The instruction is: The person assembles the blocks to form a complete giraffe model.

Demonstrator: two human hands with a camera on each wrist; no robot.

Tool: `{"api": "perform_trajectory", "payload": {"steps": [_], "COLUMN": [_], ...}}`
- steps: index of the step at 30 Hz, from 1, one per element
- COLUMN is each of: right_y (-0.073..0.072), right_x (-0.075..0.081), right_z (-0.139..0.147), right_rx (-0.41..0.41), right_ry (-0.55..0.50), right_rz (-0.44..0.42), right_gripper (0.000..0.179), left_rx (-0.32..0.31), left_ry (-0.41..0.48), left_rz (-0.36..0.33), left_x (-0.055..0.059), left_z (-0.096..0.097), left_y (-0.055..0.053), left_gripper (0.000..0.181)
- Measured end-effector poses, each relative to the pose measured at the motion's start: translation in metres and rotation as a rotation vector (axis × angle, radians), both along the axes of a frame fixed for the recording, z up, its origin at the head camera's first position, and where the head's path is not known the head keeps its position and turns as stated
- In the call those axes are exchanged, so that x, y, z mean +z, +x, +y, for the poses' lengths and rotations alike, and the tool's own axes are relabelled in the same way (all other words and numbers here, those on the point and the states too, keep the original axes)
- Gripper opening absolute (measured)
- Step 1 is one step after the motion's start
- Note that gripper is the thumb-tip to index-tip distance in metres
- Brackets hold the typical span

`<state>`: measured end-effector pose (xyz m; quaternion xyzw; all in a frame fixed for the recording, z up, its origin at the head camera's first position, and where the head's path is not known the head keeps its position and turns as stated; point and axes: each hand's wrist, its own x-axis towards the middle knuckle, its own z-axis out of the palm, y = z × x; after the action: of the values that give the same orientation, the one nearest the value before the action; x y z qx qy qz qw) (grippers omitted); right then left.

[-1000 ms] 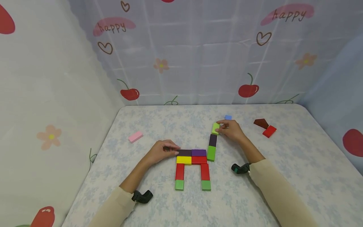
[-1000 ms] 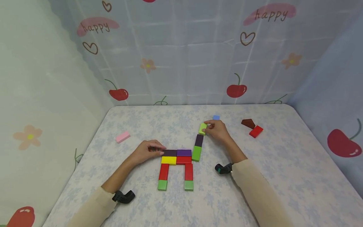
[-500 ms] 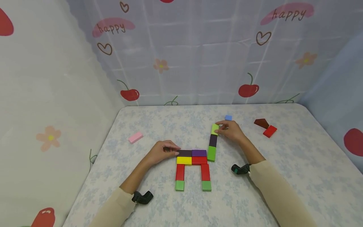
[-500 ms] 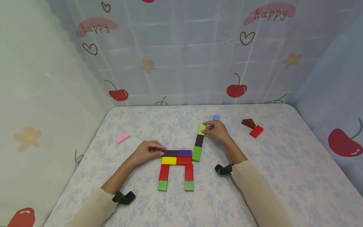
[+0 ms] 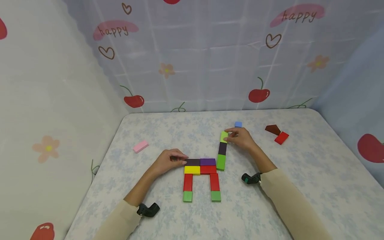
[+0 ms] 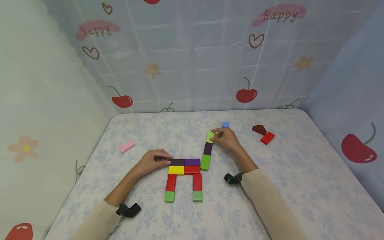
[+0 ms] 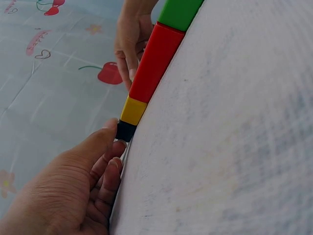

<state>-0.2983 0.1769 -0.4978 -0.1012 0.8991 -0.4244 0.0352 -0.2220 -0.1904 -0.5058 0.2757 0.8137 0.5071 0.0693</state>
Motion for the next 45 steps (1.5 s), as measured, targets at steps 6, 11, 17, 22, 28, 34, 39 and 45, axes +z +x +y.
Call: {"api": "perform_trajectory", "payload": {"steps": [6,11,17,22,28,34,39,45], "right_y": [0.001,0.001,-0.001,-0.003,0.006,0.019,0.024,0.032], "right_x": [0.003,0.009,0.020,0.032,0.037,0.037,0.036,0.032], "right_z": [-0.001,0.003,0.026,0.063,0.108,0.143,0.162,0.182], "right_rx": [-0.022,-0.010,0.000,-0.026,-0.079,-0.181,-0.271,-0.306], "right_ry": [-0.015,0.008,-0.005,-0.017,0.020,0.047,0.053,0.110], "right_rz": [-0.025,-0.057,-0.095,-0.033,0.058,0.058,-0.007,-0.077], "right_gripper": [0.044,0.050,0.055,0.051,0.052,0.058,0.063,0.068], "left_rx": [-0.014,-0.016,-0.024,-0.011,-0.004,0.026,0.029,0.025], "left_ry": [0.035,0.031,0.032,0.024,0.026,0.002,0.007,0.022], "left_rz": [0.021,0.014,0.008,-0.003,0.006,0.019,0.002,0.005], "left_x": [0.010,0.009,0.009,0.011,0.007,-0.019,-0.024,-0.016], "left_z": [0.001,0.001,0.001,0.002,0.002,-0.001,-0.004,-0.002], "left_y": [0.003,0.002,0.002,0.003,0.003,-0.005,-0.007,-0.003], "left_gripper": [0.021,0.022,0.022,0.022,0.021,0.020,0.018,0.019]}}
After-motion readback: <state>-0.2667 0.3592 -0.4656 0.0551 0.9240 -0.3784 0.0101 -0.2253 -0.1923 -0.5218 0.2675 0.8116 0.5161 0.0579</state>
